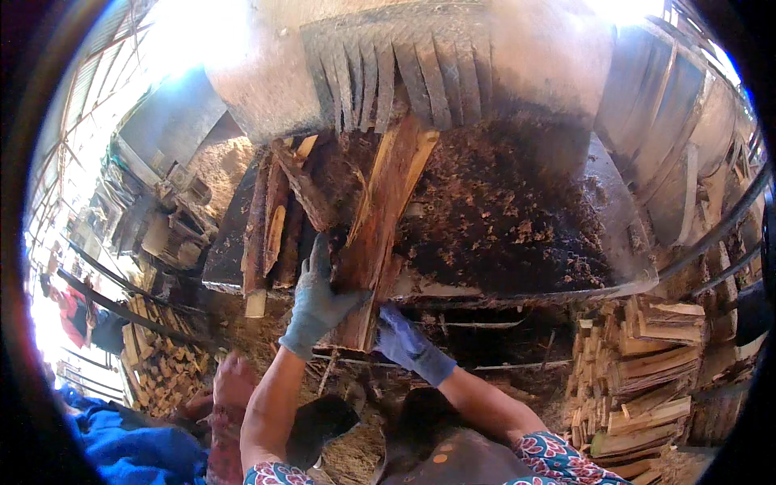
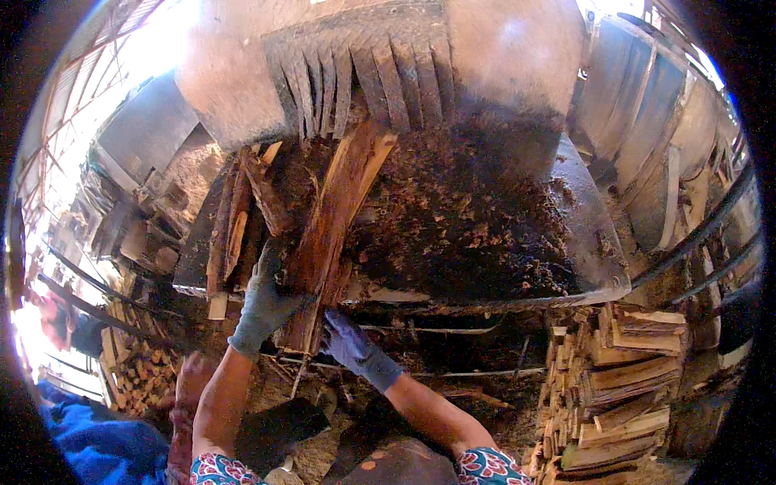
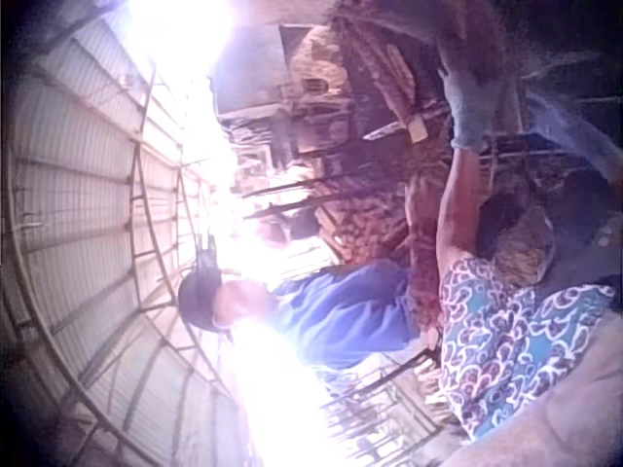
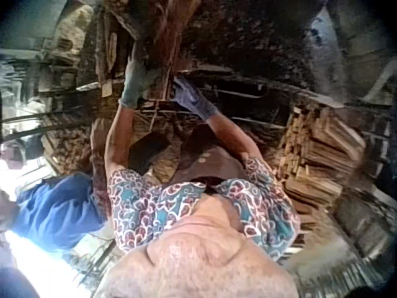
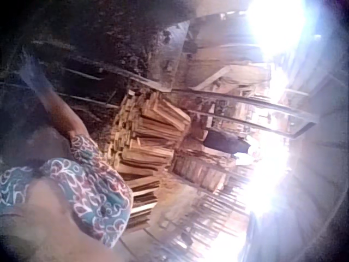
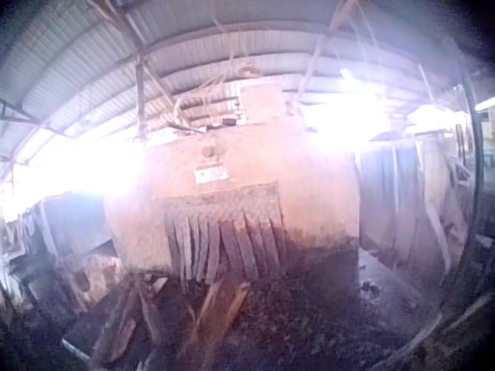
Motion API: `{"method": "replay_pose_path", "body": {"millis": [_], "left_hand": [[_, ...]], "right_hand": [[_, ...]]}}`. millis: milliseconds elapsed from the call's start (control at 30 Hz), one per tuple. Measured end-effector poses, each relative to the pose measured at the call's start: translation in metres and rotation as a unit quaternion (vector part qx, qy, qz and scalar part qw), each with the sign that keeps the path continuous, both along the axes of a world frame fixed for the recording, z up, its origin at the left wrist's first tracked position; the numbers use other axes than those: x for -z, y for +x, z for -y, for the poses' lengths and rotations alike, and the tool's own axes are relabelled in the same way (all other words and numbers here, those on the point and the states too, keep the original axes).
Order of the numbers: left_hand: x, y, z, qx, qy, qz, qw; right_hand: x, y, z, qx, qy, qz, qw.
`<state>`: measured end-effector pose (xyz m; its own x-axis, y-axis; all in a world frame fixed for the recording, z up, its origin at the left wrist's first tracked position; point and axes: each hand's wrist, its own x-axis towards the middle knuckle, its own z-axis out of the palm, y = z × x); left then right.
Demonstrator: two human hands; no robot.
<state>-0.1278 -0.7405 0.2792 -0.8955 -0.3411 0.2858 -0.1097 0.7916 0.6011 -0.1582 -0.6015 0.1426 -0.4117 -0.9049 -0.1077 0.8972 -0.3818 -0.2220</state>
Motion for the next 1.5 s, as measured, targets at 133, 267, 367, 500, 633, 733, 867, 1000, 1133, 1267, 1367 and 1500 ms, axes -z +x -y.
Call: {"method": "replay_pose_path", "body": {"millis": [133,267,367,500,633,733,867,1000,1133,1267,1367,1500], "left_hand": [[0.008,0.011,0.014,0.019,0.039,-0.003,0.999],[-0.003,0.03,0.005,0.031,0.3,0.07,0.951],[-0.023,0.057,-0.013,-0.013,0.395,0.094,0.914],[-0.063,0.087,-0.008,-0.112,0.443,0.005,0.889],[-0.09,0.048,0.043,-0.094,-0.023,0.036,0.995],[-0.07,0.027,0.045,-0.116,-0.268,0.069,0.954],[0.017,0.057,-0.031,0.052,0.397,0.03,0.916],[0.076,0.054,-0.075,0.131,0.264,0.069,0.953],[0.082,0.035,-0.145,0.117,0.701,0.094,0.697],[0.076,0.028,-0.187,0.067,0.551,0.116,0.824],[0.086,0.037,-0.214,0.07,0.507,0.093,0.854],[0.092,0.043,-0.257,0.171,0.446,0.232,0.847]], "right_hand": [[0.0,0.009,0.028,-0.038,-0.158,0.064,0.985],[-0.011,0.018,0.022,-0.002,-0.025,0.037,0.999],[-0.018,0.027,0.012,-0.013,-0.007,0.065,0.998],[-0.017,0.036,-0.006,-0.039,-0.024,0.026,0.999],[-0.013,0.049,-0.046,-0.064,0.016,0.071,0.995],[-0.005,0.058,-0.085,0.007,0.103,0.04,0.994],[0.008,0.069,-0.139,-0.005,0.17,-0.165,0.971],[0.002,0.071,-0.187,0.059,0.238,0.108,0.963],[-0.031,0.041,-0.238,-0.099,0.302,-0.241,0.917],[-0.039,-0.026,-0.228,0.055,0.339,-0.321,0.883],[-0.027,-0.043,-0.224,0.02,0.321,-0.246,0.914],[-0.017,-0.014,-0.276,0.056,0.314,-0.171,0.932]]}}
